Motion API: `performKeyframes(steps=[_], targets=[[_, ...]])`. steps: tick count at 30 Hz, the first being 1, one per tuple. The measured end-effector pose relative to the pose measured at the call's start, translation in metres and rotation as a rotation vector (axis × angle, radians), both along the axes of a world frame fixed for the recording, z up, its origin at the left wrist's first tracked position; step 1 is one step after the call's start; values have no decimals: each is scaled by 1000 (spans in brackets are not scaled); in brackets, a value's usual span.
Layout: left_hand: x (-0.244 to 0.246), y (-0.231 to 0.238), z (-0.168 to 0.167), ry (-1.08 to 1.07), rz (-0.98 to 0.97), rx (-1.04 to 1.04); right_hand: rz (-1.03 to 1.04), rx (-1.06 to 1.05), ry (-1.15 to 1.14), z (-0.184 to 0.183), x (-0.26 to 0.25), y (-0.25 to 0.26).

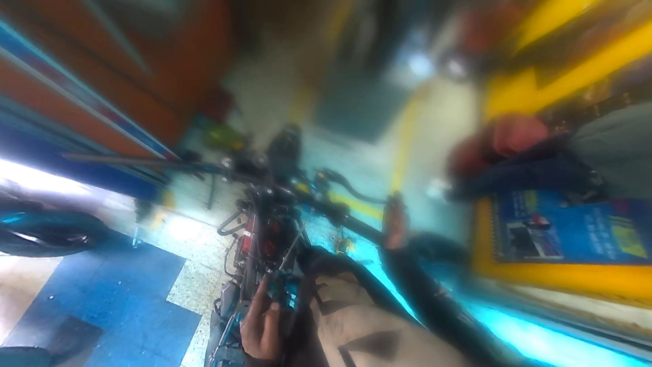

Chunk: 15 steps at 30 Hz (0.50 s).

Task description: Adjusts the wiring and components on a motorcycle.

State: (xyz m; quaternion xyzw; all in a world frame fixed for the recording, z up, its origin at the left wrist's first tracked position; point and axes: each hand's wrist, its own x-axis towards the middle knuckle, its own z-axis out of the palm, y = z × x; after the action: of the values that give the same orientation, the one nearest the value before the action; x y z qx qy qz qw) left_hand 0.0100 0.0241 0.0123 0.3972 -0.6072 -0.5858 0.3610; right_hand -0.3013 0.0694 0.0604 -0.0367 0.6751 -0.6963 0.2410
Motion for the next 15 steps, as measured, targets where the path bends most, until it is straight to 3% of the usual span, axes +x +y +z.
performKeyframes(steps=[3,10,15], targets=[[-4,1,11,69,86,176,15,-8,9,0,1,0],[-20,-8,20,-62,247,-113,-31,-25,-1,2,3,-4],[-6,-21,-14,-364,224,-767,-42,-37,15,2,6,-3]])
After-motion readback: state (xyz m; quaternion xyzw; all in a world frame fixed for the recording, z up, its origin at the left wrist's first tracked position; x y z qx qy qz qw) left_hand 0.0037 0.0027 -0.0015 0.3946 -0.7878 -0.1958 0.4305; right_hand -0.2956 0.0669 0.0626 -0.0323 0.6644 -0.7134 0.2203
